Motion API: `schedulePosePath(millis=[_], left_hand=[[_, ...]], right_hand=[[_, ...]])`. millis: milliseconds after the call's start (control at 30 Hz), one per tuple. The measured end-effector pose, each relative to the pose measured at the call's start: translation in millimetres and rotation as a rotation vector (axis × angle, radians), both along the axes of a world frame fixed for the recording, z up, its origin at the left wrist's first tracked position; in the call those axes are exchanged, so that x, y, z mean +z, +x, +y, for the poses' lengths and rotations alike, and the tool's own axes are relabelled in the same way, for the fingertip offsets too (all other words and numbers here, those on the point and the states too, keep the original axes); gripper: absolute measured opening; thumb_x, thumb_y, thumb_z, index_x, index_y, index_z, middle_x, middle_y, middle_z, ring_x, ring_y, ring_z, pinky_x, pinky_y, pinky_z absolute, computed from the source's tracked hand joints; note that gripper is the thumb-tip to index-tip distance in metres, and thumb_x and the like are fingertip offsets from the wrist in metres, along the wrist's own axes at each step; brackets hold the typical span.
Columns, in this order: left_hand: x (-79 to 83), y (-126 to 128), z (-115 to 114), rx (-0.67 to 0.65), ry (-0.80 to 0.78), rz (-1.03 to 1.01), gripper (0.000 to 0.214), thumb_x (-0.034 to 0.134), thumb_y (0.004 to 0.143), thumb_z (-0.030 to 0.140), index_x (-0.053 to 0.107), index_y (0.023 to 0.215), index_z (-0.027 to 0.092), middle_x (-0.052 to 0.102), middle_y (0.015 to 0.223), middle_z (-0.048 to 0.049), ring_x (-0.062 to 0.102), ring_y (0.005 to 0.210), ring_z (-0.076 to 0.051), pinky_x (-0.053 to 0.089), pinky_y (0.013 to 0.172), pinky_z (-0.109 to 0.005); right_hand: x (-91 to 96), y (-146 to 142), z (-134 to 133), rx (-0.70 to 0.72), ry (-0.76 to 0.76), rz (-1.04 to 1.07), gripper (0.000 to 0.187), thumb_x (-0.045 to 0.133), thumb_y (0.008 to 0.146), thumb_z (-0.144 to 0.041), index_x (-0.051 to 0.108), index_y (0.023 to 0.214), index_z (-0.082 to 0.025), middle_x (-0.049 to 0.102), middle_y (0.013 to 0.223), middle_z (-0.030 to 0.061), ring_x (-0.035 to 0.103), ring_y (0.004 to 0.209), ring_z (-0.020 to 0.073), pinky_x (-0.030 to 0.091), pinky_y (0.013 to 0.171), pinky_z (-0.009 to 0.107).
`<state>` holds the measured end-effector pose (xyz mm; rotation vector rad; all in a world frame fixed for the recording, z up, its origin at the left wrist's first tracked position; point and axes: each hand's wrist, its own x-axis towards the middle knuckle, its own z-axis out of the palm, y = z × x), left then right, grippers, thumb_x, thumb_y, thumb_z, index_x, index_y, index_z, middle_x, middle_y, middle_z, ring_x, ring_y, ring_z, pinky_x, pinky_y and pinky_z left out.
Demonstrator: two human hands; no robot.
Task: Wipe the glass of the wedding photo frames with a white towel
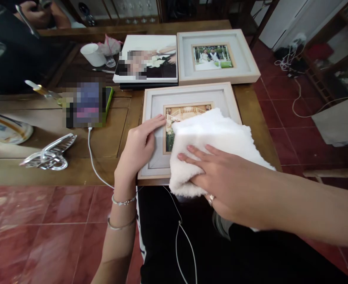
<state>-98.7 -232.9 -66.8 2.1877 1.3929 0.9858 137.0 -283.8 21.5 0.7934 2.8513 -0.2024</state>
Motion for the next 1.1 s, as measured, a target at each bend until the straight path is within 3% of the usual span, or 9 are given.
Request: schedulePosePath(millis=[233, 333, 433, 567, 733, 833, 967, 1100], left_hand=[[-1.1, -0.7, 1.7, -0.013, -0.003, 0.002, 0.048, 0.042, 0.094, 0.007, 0.074, 0.127, 0.022, 0.069, 0.141, -0.0012, 0.061, 0.137, -0.021, 0.045, 0.123, -0.042], [-2.4, -1.5, 2.0, -0.019, 0.011, -0.008, 0.048, 0.042, 0.093, 0.006, 0.074, 0.128, 0.019, 0.069, 0.141, -0.0043, 0.062, 0.136, -0.021, 0.046, 0.122, -0.042], [-2.5, -1.5, 1.4, -0.007, 0.024, -0.007, 0.047, 0.043, 0.094, 0.007, 0.074, 0.127, 0.017, 0.07, 0.14, -0.0053, 0.063, 0.135, -0.021, 0.047, 0.121, -0.041], [-1.6, -0.6, 0.3, 0.016, 0.026, 0.011, 0.047, 0.043, 0.095, 0.007, 0.074, 0.128, 0.019, 0.07, 0.139, -0.0029, 0.064, 0.134, -0.021, 0.048, 0.121, -0.04], [-2.2, 0.4, -0.1, 0.033, 0.033, 0.032, 0.046, 0.042, 0.097, 0.009, 0.071, 0.131, 0.018, 0.069, 0.142, -0.004, 0.062, 0.136, -0.022, 0.046, 0.122, -0.039], [-2.3, 0.8, -0.2, 0.038, 0.04, 0.042, 0.046, 0.042, 0.097, 0.01, 0.07, 0.133, 0.018, 0.068, 0.143, -0.0048, 0.062, 0.137, -0.022, 0.047, 0.122, -0.039], [-1.8, 0.7, -0.1, 0.042, 0.036, 0.062, 0.048, 0.04, 0.097, 0.009, 0.069, 0.133, 0.021, 0.067, 0.144, -0.0026, 0.061, 0.138, -0.021, 0.047, 0.122, -0.039], [-2.7, -0.9, 0.7, 0.052, 0.04, 0.095, 0.048, 0.041, 0.098, 0.011, 0.066, 0.138, 0.018, 0.067, 0.144, -0.0058, 0.064, 0.134, -0.024, 0.05, 0.119, -0.039]], right_hand=[[-26.6, 1.4, 78.8, -0.133, 0.039, -0.074, 0.048, 0.055, 0.093, -0.018, 0.066, 0.14, -0.012, 0.025, 0.171, 0.0155, 0.019, 0.16, 0.0376, 0.026, 0.126, 0.065], [-36.1, 3.8, 115.7, -0.139, 0.149, -0.034, 0.048, 0.053, 0.094, -0.017, 0.064, 0.14, -0.01, 0.024, 0.172, 0.0166, 0.015, 0.16, 0.0418, 0.022, 0.124, 0.071], [-39.7, 0.6, 130.8, -0.125, 0.21, -0.017, 0.047, 0.052, 0.094, -0.015, 0.064, 0.139, -0.006, 0.027, 0.171, 0.0186, 0.015, 0.159, 0.0449, 0.021, 0.123, 0.073], [-28.6, -9.7, 105.2, -0.131, 0.092, -0.103, 0.044, 0.049, 0.093, -0.011, 0.067, 0.133, -0.003, 0.026, 0.17, 0.022, 0.016, 0.159, 0.0458, 0.025, 0.121, 0.074], [-0.9, -18.5, 39.6, -0.076, -0.14, -0.15, 0.042, 0.057, 0.091, -0.015, 0.073, 0.129, -0.013, 0.035, 0.167, 0.0172, 0.029, 0.156, 0.0434, 0.035, 0.119, 0.07], [11.8, -19.0, 14.3, 0.004, -0.234, -0.127, 0.04, 0.06, 0.092, -0.024, 0.075, 0.128, -0.016, 0.039, 0.165, 0.0154, 0.034, 0.154, 0.0422, 0.038, 0.121, 0.066], [8.3, -16.8, 10.9, 0.055, -0.258, -0.051, 0.041, 0.056, 0.093, -0.021, 0.075, 0.128, -0.013, 0.04, 0.163, 0.0163, 0.035, 0.154, 0.0402, 0.036, 0.122, 0.064], [-15.1, -14.5, 35.2, -0.025, -0.092, -0.007, 0.043, 0.058, 0.091, -0.017, 0.072, 0.132, -0.012, 0.034, 0.167, 0.0167, 0.027, 0.158, 0.039, 0.031, 0.124, 0.065]])
